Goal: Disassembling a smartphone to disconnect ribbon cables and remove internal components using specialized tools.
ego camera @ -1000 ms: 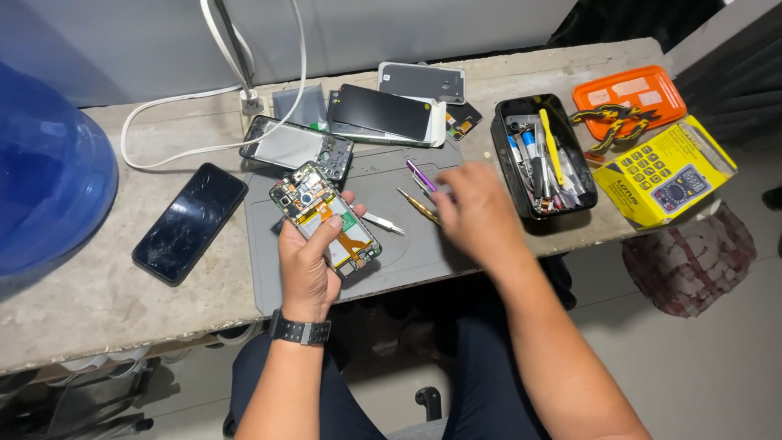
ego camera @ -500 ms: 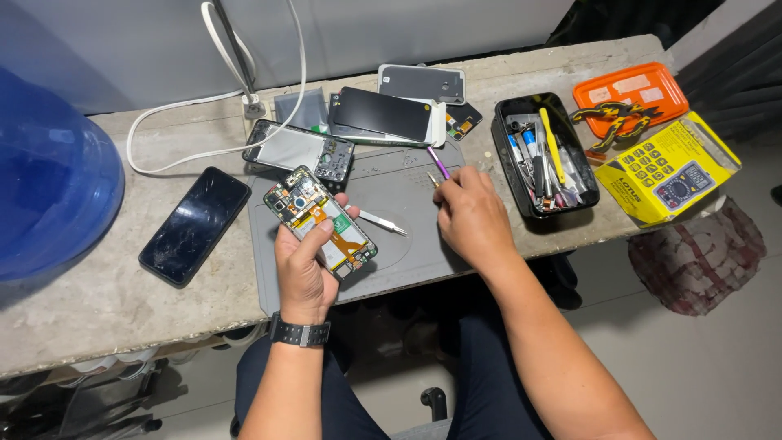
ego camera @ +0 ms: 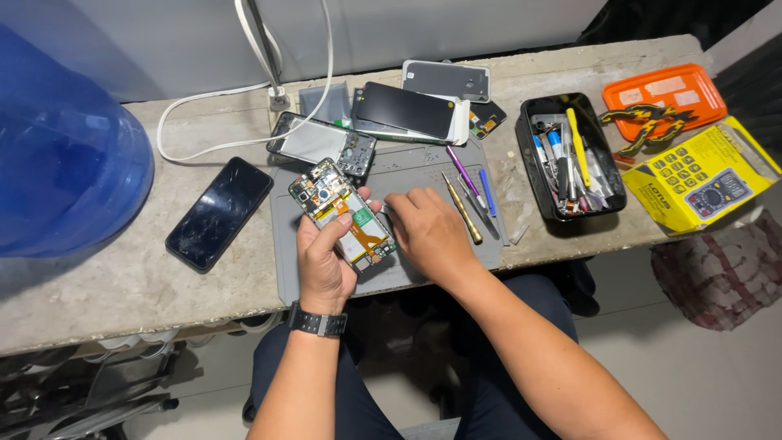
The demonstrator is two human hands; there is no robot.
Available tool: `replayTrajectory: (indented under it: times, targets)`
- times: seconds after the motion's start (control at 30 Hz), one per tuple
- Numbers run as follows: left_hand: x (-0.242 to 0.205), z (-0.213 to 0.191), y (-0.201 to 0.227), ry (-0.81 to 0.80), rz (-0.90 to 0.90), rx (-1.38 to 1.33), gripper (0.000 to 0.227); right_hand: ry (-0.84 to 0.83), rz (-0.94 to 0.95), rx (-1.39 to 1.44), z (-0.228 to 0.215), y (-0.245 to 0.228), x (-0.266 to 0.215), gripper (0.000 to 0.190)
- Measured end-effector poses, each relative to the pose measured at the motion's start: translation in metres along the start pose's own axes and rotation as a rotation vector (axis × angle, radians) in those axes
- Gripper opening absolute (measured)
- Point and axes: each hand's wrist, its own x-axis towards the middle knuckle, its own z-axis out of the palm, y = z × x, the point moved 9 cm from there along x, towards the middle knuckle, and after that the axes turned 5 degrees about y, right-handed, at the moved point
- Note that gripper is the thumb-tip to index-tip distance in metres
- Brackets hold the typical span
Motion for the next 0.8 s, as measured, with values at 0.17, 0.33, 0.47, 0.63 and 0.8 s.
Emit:
replayTrajectory:
  times: [0.17, 0.33, 0.47, 0.63, 0.8]
  targets:
    - [0.0, 0.0, 0.0, -0.003, 0.0, -0.012, 0.048, -0.01, -0.035, -0.015, 0.008, 0.002, -0.006, 0.02]
    - [0.003, -0.007, -0.002, -0.006, -0.013, -0.012, 0.05, 0.033, 0.089, 0.103, -0.032, 0.042, 0.004, 0.022]
    - [0.005, -0.01, -0.008, -0.019, -0.083, -0.062, 0.051, 0.064, 0.289, -0.067, -0.044, 0.112, -0.012, 0.025]
    - [0.01, -0.014, -0.017, -0.026, -0.142, -0.099, 0.054, -0.055, 0.476, -0.137, -0.044, 0.14, -0.021, 0.019]
    - [0.013, -0.019, -0.023, -0.04, -0.158, -0.11, 0.057, 0.106, 0.279, -0.11, -0.053, 0.09, -0.011, 0.013]
